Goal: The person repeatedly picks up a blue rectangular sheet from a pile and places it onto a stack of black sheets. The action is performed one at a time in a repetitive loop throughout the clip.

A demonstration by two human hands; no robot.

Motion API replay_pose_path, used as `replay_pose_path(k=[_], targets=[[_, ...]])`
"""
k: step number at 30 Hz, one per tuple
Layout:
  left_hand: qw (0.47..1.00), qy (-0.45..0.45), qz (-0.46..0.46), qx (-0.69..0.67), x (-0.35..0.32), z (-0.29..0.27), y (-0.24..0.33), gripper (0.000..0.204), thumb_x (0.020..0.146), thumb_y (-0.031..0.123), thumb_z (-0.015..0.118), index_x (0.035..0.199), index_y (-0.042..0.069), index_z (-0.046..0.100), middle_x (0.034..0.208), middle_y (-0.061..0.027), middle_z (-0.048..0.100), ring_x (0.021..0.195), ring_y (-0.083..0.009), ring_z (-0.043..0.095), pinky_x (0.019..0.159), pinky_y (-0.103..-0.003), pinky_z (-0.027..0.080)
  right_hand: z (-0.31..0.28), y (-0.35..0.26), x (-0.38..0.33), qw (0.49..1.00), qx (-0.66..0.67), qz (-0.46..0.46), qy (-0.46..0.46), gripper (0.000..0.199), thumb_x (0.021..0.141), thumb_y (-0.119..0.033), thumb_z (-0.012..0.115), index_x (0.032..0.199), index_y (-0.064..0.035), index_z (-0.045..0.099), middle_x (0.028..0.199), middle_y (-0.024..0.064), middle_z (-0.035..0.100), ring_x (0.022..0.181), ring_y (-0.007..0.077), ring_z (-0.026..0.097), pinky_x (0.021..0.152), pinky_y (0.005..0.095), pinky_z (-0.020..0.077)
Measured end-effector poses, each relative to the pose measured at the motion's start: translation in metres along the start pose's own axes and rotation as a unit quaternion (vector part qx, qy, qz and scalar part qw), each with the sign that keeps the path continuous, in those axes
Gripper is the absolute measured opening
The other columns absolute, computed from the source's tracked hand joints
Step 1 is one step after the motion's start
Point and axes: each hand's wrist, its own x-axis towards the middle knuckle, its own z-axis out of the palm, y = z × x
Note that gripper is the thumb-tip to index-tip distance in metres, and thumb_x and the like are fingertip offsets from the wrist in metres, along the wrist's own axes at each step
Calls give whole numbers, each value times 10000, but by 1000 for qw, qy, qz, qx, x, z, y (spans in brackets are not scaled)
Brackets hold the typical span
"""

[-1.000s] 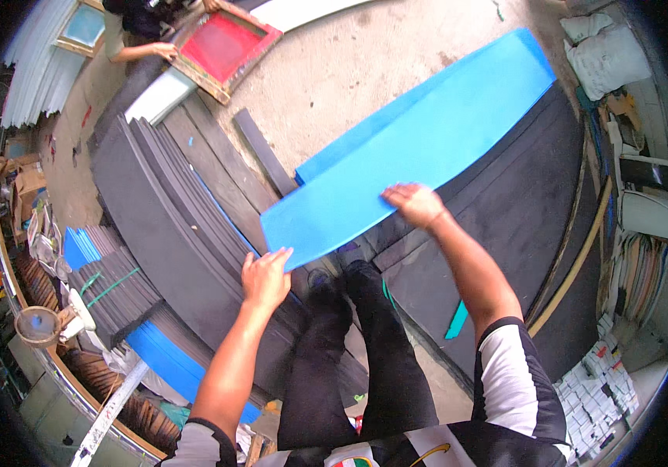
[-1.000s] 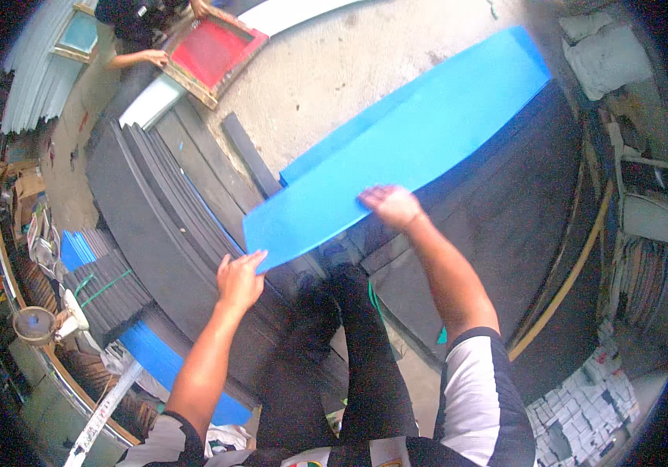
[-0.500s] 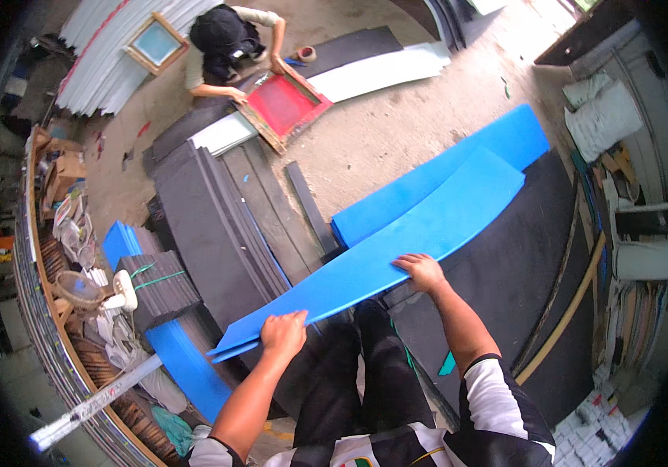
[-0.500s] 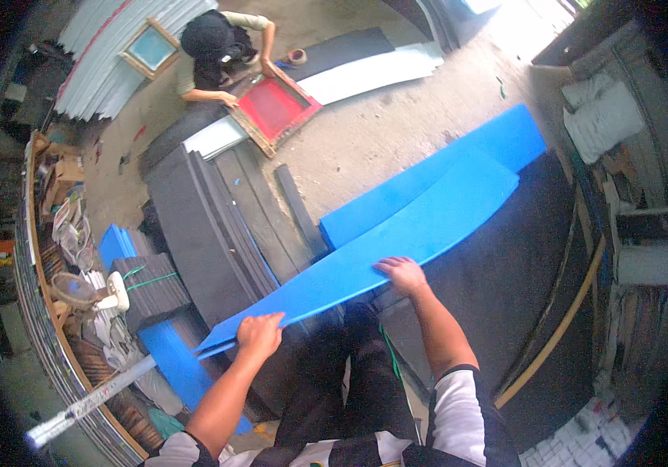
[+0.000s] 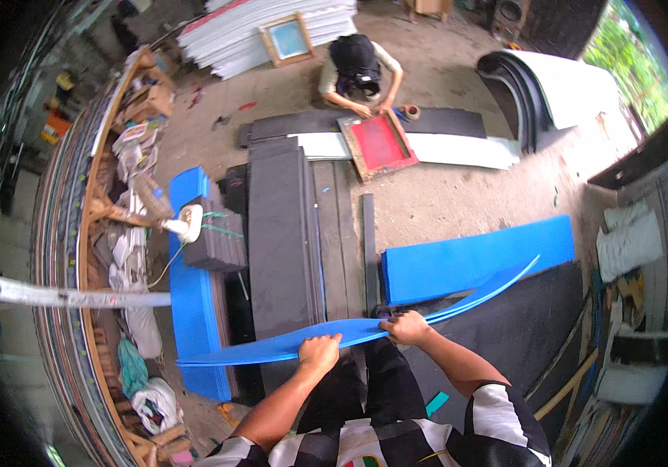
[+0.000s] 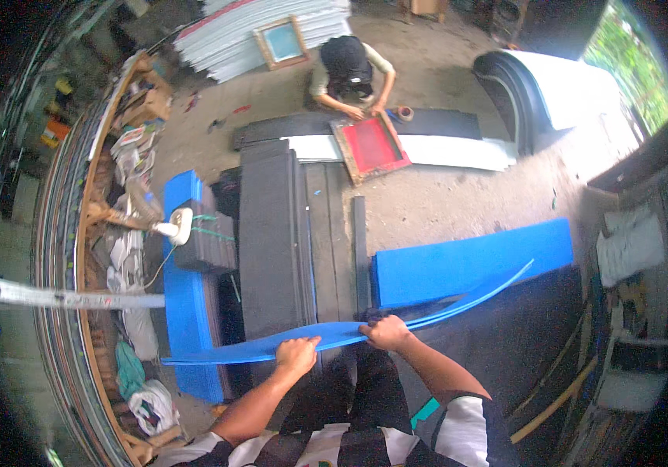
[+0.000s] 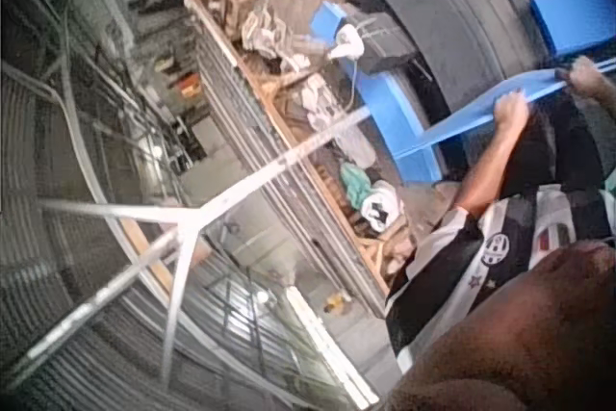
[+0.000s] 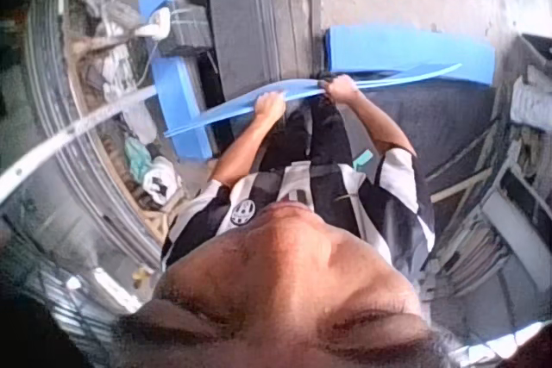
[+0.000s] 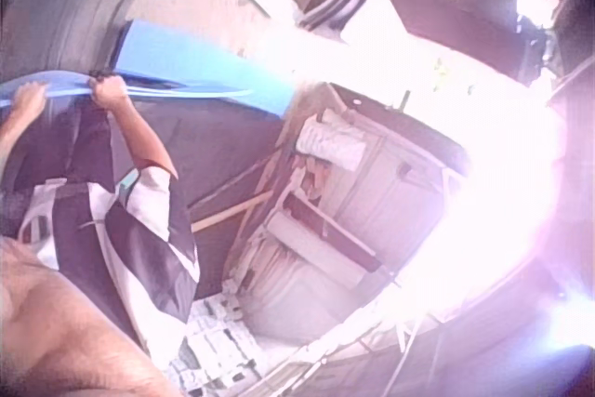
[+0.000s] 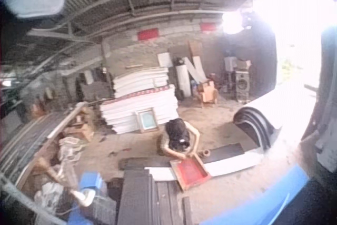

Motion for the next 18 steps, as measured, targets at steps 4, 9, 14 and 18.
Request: replay_pose_path(k=[4, 9, 14, 18], targets=[[999, 3, -33, -9, -79, 2, -23, 274, 941, 230, 563, 1133, 185, 754, 840, -123, 749, 730, -327, 744, 676, -509, 584, 3, -7, -37, 995, -22, 82, -46, 472, 894, -292, 620, 1365, -265, 605, 956, 174, 748, 838, 371, 741, 713, 522, 585], [993, 90, -80, 11, -204, 31, -53, 261, 905, 225, 606, 1106, 196, 770, 800, -101, 745, 686, -300, 738, 615, -463, 582, 33, -14, -66, 984, -123, 115, -56, 435, 916, -330, 614, 1350, -364, 629, 1036, 97, 754, 924, 314, 737, 780, 478, 591], [976, 122, -181, -14, -330, 62, -59, 278, 879, 220, 633, 1120, 232, 771, 808, -90, 747, 689, -299, 737, 620, -457, 582, 59, -63, -54, 965, -249, 54, -58, 443, 892, -349, 663, 1330, -410, 644, 961, 84, 731, 907, 295, 722, 743, 457, 583], [938, 168, -293, -75, -443, 94, -50, 334, 855, 210, 661, 1176, 248, 745, 988, -84, 759, 816, -312, 744, 696, -459, 591, 25, -166, -38, 953, -287, -94, 24, 497, 864, -309, 677, 1347, -418, 626, 917, 80, 719, 845, 271, 721, 686, 433, 579]])
